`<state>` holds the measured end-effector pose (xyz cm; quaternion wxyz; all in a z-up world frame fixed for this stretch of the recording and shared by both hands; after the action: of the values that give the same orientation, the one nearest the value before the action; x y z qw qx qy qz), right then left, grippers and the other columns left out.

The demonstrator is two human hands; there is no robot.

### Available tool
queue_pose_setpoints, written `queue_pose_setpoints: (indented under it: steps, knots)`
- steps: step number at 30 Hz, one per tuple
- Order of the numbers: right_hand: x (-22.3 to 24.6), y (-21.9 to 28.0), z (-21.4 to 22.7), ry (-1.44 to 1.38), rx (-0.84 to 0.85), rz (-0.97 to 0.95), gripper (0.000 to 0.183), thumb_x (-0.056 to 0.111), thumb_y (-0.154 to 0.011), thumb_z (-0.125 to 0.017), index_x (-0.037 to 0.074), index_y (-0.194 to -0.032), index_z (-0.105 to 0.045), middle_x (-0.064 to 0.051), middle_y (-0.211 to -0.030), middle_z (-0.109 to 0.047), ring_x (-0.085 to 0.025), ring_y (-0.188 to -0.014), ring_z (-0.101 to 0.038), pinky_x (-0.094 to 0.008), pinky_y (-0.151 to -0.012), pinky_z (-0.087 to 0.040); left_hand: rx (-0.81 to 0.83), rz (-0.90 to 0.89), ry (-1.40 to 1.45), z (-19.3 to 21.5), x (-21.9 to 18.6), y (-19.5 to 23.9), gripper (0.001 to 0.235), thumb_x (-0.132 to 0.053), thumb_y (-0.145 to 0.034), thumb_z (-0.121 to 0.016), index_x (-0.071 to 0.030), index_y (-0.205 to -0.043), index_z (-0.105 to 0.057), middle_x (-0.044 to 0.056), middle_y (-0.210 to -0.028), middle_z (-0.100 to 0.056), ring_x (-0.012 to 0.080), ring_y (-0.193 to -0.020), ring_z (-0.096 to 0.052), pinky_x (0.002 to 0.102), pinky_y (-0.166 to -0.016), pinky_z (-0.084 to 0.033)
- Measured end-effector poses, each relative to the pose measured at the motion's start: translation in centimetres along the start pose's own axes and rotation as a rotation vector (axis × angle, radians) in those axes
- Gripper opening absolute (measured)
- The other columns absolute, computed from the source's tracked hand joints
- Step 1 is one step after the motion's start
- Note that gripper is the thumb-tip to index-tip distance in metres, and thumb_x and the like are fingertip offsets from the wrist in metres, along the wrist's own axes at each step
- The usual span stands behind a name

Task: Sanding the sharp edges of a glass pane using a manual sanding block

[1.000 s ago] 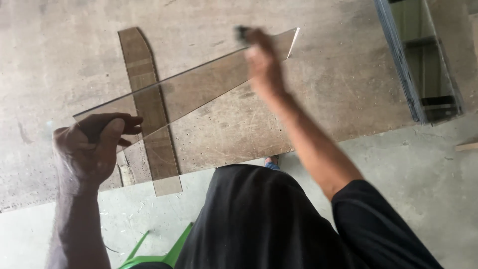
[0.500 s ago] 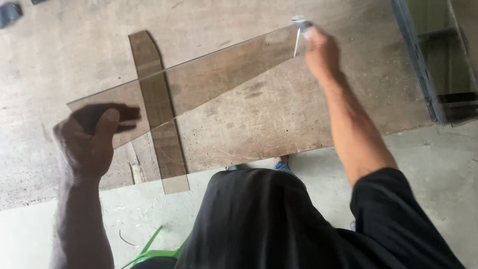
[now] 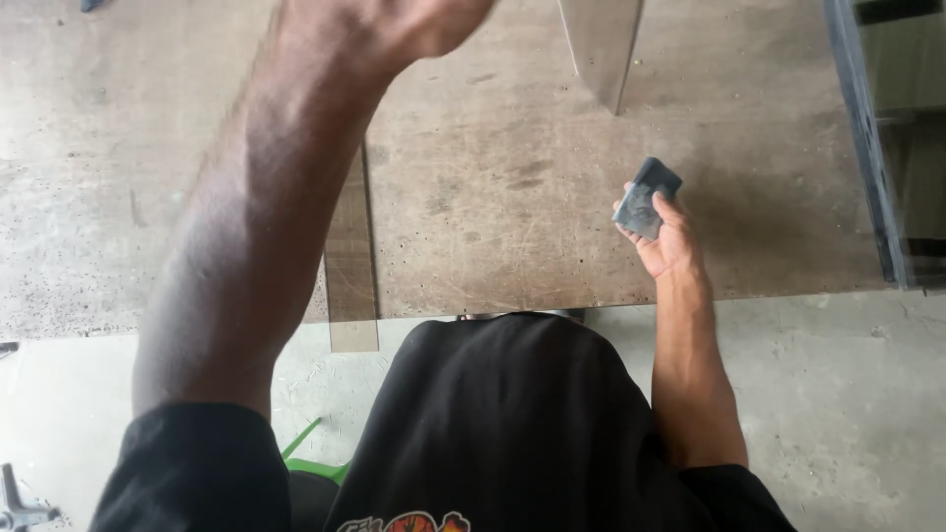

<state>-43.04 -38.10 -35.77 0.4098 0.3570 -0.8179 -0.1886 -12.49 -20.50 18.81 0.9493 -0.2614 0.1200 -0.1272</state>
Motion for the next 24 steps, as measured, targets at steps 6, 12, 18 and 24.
queue_pose_setpoints:
  steps: [6, 12, 18, 24]
  knots:
    - [-1.3, 0.0, 1.6, 0.031, -0.035, -0.02, 0.02, 0.033, -0.103, -0.062, 0.024, -0.121, -0.061, -0.005, -0.128, -0.075, -0.027, -0.106, -0.077, -0.049, -0.086, -0.065, 0.038, 0.231, 0.145, -1.4, 1.5, 0.8, 0.022, 0.017, -0.107, -0.057, 0.017, -0.127, -0.067, 0.026, -0.112, -0.072, 0.0401, -0.102, -0.073, 0.045, -0.079, -0.061]
    - [3.9, -0.3, -4.6, 0.854, -0.221, 0.244, 0.023, 0.051, -0.105, -0.062, 0.033, -0.118, -0.069, 0.0, -0.123, -0.071, -0.023, -0.114, -0.07, -0.045, -0.083, -0.062, 0.066, 0.463, 0.262, -0.9, 4.0, 2.8, 0.02, 0.003, -0.115, -0.056, 0.015, -0.128, -0.066, 0.025, -0.111, -0.073, 0.0352, -0.097, -0.075, 0.04, -0.073, -0.064]
    - [9.5, -2.0, -22.0, 0.988, -0.029, 1.136, 0.027, 0.019, -0.105, -0.049, 0.006, -0.11, -0.073, -0.004, -0.083, -0.062, -0.016, -0.078, -0.053, -0.036, -0.067, -0.043, 0.097, 0.695, 0.353, 0.5, 6.8, 7.9, 0.028, -0.012, -0.123, -0.055, 0.013, -0.128, -0.064, 0.023, -0.11, -0.074, 0.0303, -0.092, -0.078, 0.035, -0.067, -0.068]
    - [-1.1, 11.9, -44.0, 0.463, 0.753, 0.538, 0.041, 0.045, -0.092, -0.062, 0.008, -0.109, -0.067, -0.012, -0.114, -0.069, -0.026, -0.11, -0.064, -0.046, -0.108, -0.048, -0.164, 0.979, 0.423, -0.5, 10.0, 19.7, 0.019, -0.006, -0.112, -0.059, 0.011, -0.118, -0.067, 0.023, -0.103, -0.075, 0.0314, -0.082, -0.08, 0.035, -0.061, -0.07]
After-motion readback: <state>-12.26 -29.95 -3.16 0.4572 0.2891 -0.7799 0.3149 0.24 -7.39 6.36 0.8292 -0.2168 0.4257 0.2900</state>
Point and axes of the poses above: each hand's wrist, its own y-axis away from the middle knuckle, its own z-axis out of the back of the hand, x = y × z, the point moved 9 cm from there along -y, towards the middle knuckle
